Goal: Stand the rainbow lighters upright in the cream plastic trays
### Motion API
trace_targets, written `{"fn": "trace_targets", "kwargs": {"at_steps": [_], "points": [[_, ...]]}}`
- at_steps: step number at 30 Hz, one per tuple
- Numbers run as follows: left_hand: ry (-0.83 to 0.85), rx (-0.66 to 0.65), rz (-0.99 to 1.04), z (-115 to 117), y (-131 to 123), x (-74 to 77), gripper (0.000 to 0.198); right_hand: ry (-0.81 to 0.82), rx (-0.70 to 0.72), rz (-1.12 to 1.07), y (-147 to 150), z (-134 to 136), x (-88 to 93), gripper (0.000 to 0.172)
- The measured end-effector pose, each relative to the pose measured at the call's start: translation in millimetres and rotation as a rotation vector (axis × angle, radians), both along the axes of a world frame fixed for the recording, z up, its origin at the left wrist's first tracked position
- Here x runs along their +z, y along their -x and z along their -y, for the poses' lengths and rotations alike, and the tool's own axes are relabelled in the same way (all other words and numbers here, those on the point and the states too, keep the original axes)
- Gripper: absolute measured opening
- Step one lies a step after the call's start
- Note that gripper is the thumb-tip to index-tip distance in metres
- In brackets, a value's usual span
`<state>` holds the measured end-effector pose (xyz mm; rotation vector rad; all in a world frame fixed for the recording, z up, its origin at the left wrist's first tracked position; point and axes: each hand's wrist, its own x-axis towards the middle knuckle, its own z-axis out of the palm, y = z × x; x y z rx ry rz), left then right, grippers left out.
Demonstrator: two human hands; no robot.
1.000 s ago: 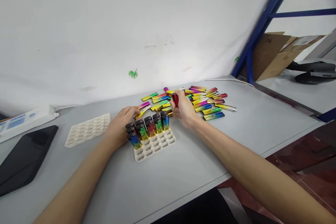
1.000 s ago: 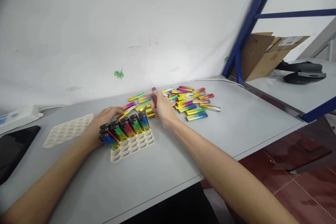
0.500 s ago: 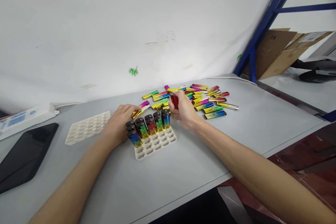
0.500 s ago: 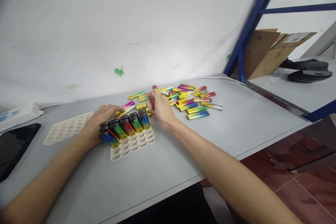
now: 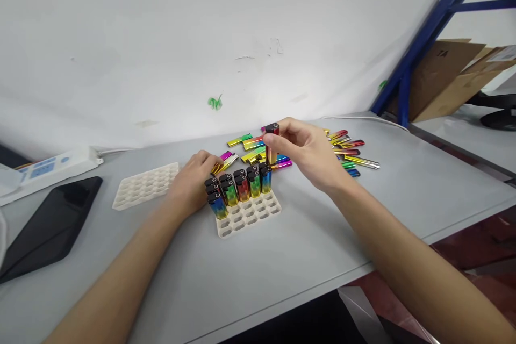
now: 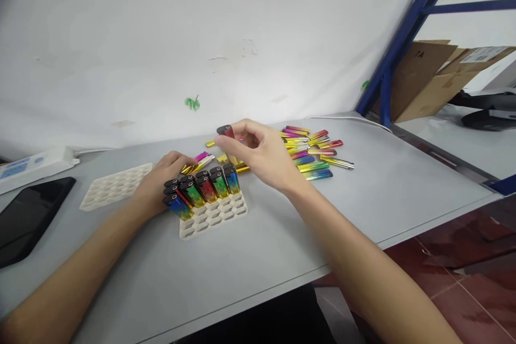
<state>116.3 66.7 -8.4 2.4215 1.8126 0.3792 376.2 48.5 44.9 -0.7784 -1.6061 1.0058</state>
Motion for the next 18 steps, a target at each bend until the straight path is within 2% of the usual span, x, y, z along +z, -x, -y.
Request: {"fn": "trace_targets", "kwargs": {"at_steps": [4,10,14,18], "points": [[-0.018,-0.003,0.019,-1,0,-2.8,0.025,-0.064,0.064,0.07,4,12,0.8,0.028],[-0.067,-0.071,0.054,-3,3,-6.7,0.019,-0.345,0.133,0.35,26,28,-21.0,0.023],[-0.097,-0.049,0.023,-1,2,-5.6,0.025,-0.481,0.087,0.527,32,31,-35.1,0.021],[-0.128,-0.061,0.032,-2,3,-6.7,0.029,-0.502,0.021,0.588,34,33,-39.3,0.021]]}}
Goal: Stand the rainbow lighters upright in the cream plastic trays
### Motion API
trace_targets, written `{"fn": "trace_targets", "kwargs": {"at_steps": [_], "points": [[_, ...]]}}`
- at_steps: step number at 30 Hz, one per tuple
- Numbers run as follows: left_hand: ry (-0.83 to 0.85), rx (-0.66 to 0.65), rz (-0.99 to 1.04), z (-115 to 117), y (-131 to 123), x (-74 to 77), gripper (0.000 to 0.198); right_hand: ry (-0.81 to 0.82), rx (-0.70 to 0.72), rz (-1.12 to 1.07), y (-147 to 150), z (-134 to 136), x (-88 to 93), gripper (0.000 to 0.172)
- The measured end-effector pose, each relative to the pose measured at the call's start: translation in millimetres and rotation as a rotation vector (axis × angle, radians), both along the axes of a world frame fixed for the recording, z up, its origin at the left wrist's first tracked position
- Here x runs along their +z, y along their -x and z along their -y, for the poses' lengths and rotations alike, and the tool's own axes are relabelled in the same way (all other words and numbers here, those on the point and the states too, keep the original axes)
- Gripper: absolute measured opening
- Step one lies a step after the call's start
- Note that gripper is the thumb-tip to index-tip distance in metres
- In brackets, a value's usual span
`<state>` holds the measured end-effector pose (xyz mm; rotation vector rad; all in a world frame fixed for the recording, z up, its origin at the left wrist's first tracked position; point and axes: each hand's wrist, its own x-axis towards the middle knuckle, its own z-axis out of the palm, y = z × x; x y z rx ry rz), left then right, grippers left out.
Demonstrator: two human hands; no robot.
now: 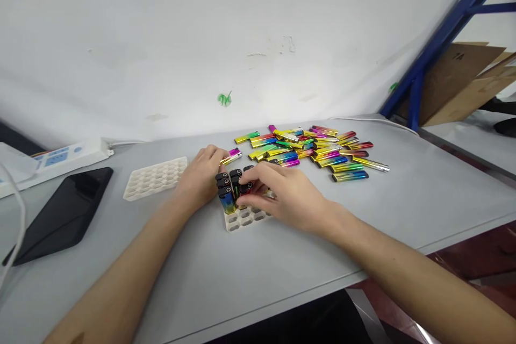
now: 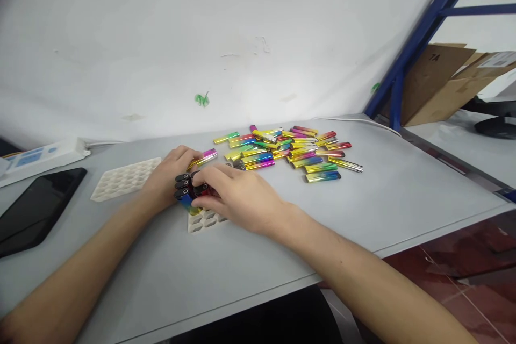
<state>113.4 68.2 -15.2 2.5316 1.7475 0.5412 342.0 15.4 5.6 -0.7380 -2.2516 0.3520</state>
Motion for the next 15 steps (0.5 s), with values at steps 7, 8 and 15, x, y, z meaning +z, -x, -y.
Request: {"fn": "trace_targets", "kwargs": {"at_steps": [7,8,15], "points": [[0.018,0.011,0.05,-2.3,-0.7,-3.0,0.045,-0.181,-0.06,0.065,4.4,2.1,0.6,0.017],[0.047,0.029,0.051,-1.5,-1.7,-2.0,0.048,-0.228,-0.073,0.054,4.6,1.9,0.8,0.021],[0.089,0.1,0.162,2.4,-3.2,5.4,0.033,-0.253,-0.115,-0.18,1.1,-3.6,7.7,0.032]]}}
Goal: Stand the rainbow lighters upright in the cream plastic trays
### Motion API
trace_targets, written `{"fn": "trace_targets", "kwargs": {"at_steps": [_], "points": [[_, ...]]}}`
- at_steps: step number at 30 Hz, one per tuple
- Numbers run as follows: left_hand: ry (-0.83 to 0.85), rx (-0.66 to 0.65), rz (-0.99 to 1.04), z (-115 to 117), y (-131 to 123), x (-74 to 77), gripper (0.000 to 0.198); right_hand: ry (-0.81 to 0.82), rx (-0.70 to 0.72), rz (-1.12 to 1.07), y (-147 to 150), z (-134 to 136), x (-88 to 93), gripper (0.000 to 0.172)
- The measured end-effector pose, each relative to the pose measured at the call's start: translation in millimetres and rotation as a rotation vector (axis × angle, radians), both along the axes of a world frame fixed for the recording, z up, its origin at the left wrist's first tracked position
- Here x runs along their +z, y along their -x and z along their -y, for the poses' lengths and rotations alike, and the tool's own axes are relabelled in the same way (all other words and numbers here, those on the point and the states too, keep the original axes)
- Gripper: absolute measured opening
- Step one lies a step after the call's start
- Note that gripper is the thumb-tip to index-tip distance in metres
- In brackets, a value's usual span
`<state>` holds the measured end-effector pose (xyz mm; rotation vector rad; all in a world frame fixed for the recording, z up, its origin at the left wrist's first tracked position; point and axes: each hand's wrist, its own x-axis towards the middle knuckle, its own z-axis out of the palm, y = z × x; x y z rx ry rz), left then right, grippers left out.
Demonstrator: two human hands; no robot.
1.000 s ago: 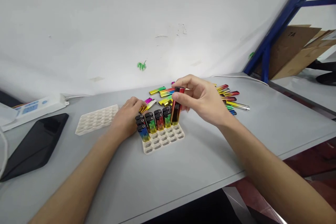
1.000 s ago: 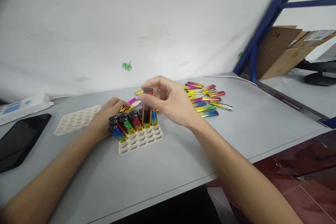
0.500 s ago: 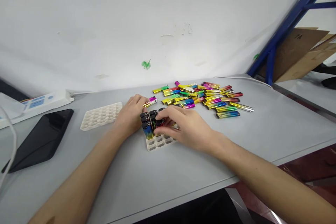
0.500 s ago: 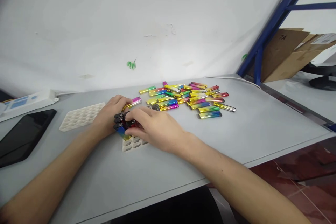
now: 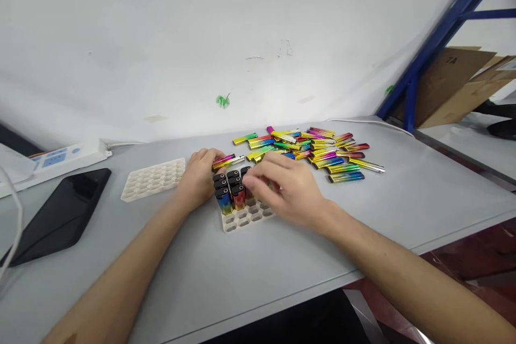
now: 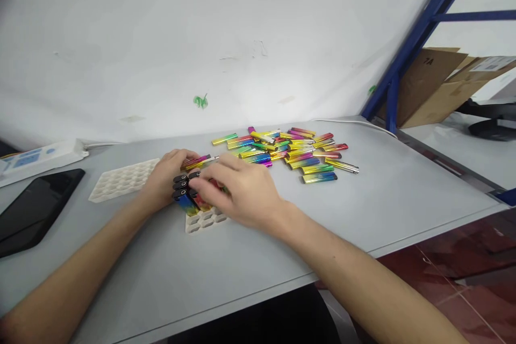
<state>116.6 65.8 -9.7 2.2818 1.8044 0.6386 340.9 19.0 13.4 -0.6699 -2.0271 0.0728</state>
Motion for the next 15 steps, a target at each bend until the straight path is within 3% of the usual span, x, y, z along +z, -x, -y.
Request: {"fn": "trace_targets", "kwargs": {"at_steps": [4,7,10,15], "points": [[0.011,-0.019,0.078,-2,1,2.1,0.026,0.133,-0.148,-0.162,-9,-16,6.6,0.032],[0.027,0.006,0.139,-2,1,4.1,0.023,0.386,-0.206,-0.23,-19,-35,5.1,0.032],[0.134,0.029,0.394,1,0,5.5,0.027,0.607,-0.202,-0.229,-25,-53,-2.8,0.029],[0.245,0.004,0.815,4,-2,7.3,0.041,0.805,-0.104,-0.124,-25,-66,-14.4,0.023]]}}
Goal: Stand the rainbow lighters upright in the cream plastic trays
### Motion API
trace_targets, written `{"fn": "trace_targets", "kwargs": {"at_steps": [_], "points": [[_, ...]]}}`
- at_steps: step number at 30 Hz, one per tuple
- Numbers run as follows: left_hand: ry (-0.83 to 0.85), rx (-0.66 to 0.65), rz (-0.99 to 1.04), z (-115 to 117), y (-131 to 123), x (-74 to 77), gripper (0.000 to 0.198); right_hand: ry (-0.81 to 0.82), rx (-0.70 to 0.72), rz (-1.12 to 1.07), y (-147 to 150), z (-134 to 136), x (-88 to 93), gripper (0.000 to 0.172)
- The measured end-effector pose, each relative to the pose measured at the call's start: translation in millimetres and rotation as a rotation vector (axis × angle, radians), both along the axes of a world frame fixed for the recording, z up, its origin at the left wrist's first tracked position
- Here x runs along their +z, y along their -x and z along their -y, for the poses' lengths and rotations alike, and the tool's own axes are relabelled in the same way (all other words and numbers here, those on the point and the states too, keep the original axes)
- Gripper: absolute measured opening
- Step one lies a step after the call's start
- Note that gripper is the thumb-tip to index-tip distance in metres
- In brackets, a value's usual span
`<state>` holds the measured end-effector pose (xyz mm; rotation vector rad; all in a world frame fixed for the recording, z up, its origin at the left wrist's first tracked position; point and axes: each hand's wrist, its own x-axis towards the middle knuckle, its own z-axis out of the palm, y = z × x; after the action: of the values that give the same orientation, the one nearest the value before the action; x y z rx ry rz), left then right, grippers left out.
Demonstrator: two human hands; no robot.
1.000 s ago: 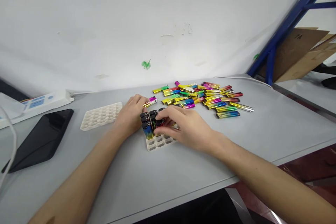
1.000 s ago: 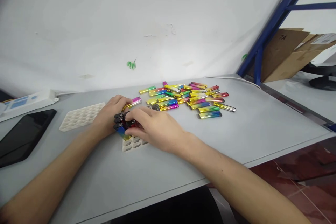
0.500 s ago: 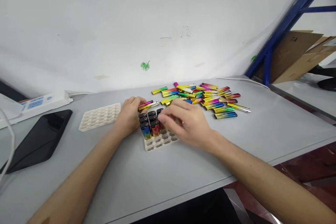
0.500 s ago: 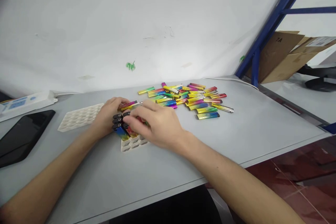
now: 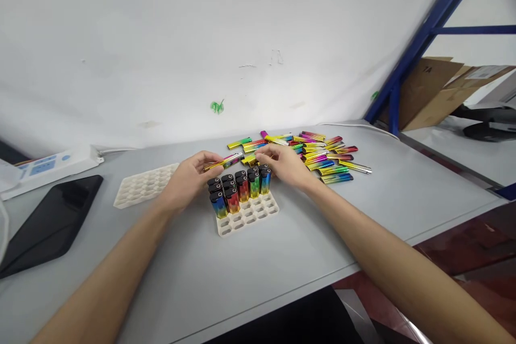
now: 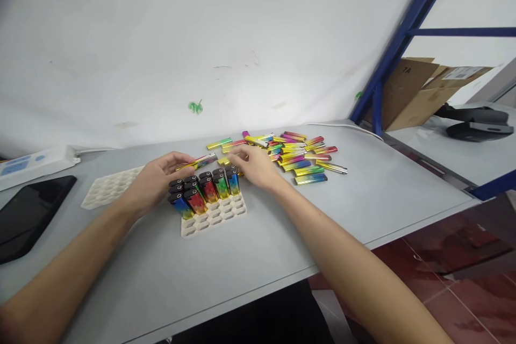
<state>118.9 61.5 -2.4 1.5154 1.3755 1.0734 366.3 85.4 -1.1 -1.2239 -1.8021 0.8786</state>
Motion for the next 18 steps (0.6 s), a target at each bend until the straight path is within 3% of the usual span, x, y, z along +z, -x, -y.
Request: {"fn": "trace_targets", "kwargs": {"at_steps": [6,9,14,18], "points": [[0.003,-0.115,0.178,2,-5,0.6,0.042,0.081,0.129,-0.162,7,2,-3.1,0.03],[0.007,-0.106,0.183,2,-5,0.0,0.041,0.103,0.127,-0.275,8,1,-3.4,0.028],[-0.048,0.027,0.096,-6,4,-4.6,0.041,0.209,-0.032,-0.656,6,-5,0.8,0.026],[-0.081,0.122,0.135,-13,12,-9.4,0.047,0.236,-0.16,-0.833,2,-8,5.5,0.036]]}}
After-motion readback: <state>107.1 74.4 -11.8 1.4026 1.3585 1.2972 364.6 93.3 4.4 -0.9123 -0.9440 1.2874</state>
